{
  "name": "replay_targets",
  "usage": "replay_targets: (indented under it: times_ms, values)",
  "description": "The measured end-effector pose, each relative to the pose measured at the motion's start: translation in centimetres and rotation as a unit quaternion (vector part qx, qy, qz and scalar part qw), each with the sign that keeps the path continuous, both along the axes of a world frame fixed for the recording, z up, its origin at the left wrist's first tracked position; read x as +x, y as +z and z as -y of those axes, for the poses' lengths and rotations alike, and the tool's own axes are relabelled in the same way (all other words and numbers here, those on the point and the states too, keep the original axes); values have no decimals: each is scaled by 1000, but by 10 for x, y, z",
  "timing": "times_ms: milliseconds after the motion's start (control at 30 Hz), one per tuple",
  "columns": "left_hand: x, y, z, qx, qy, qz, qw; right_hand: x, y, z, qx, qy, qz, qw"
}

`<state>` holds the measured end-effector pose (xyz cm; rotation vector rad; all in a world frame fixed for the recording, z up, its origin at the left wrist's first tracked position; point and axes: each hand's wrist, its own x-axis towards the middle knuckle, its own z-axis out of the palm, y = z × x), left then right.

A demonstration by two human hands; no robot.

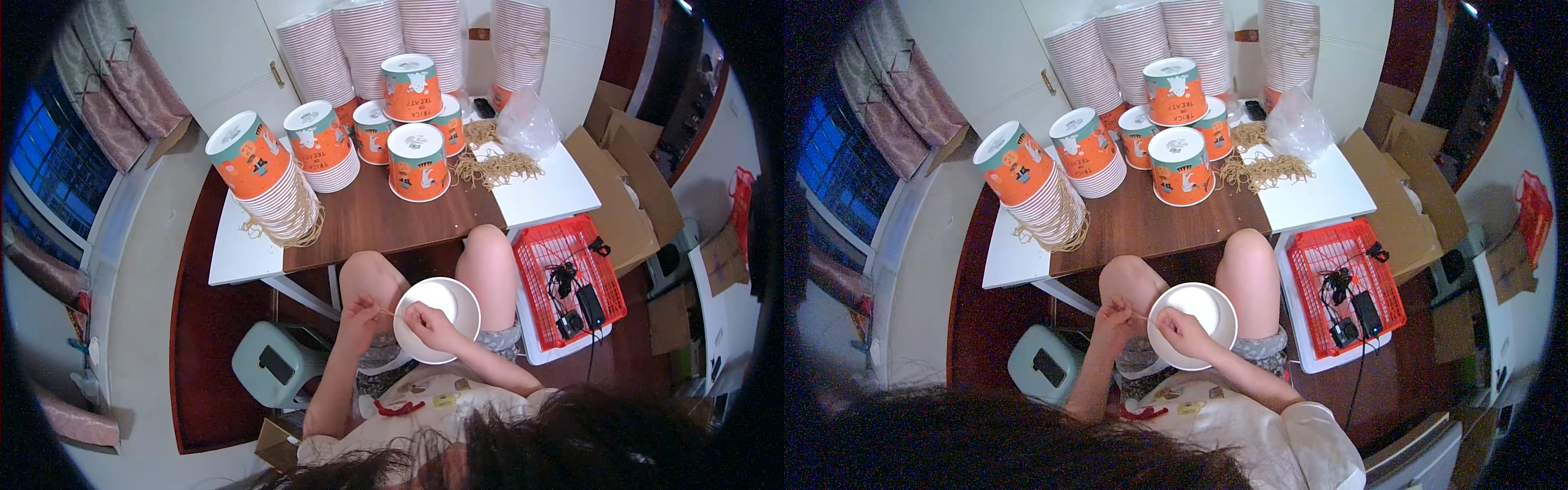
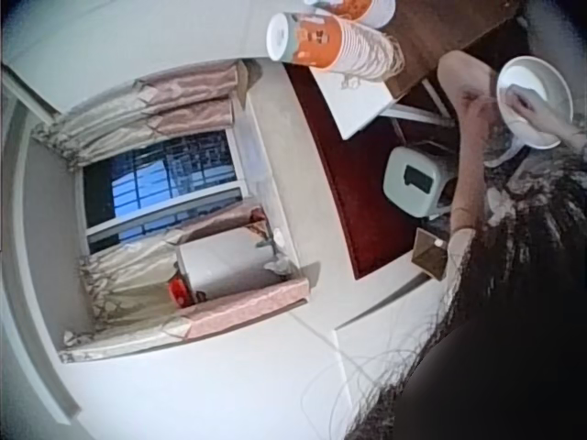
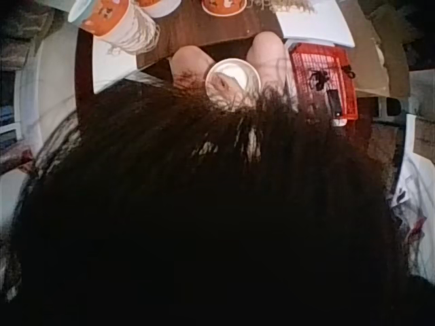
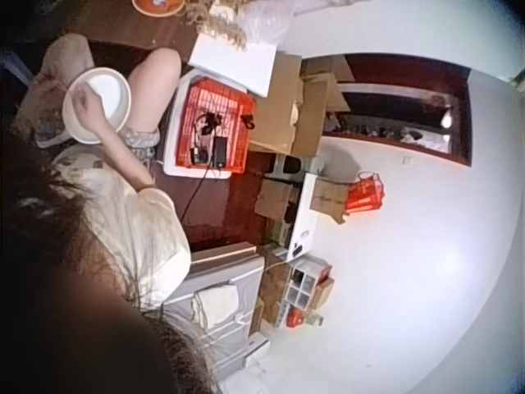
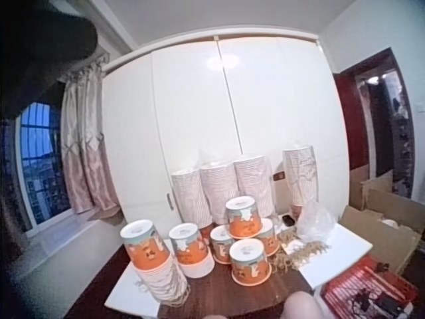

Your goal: Attaching elastic bands to paper food containers for packaging.

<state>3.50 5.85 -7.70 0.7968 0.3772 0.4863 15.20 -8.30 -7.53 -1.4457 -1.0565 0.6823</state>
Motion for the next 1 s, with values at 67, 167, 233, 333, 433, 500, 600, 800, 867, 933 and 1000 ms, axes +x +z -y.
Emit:
replay_targets:
  times_ms: [67, 167, 233, 333, 433, 500, 600, 800, 867, 933, 1000]
  values:
    - [-3, 0, 4, -1, 3, 18, 1000, -3, 3, 9, 17, 1, 23, 1000]
    - [-13, 7, 15, 119, -21, -64, 991, -12, 14, 25, -2, 0, 9, 1000]
    - [-27, 1, 19, 240, -54, -153, 957, -22, 31, 37, -28, 24, -21, 999]
    - [-46, 10, 33, 197, -160, -236, 938, -30, 38, 46, -36, 42, 47, 997]
    - [-56, 20, 57, 27, -140, -262, 954, -37, 34, 45, -39, 68, 149, 986]
    - [-56, 25, 64, -71, -136, -243, 958, -40, 31, 44, -42, 81, 222, 971]
    - [-55, 26, 68, -103, -105, -256, 955, -44, 30, 45, -81, 85, 260, 959]
    - [-51, 23, 68, -62, -122, -320, 938, -45, 16, 49, -79, 176, 397, 897]
    - [-51, 23, 65, -66, -125, -318, 937, -46, 22, 47, 6, 169, 436, 884]
    - [-46, 23, 63, -76, -113, -317, 939, -50, 25, 44, -34, 209, 403, 890]
    - [-41, 21, 57, -84, -98, -314, 941, -55, 22, 40, -70, 249, 370, 892]
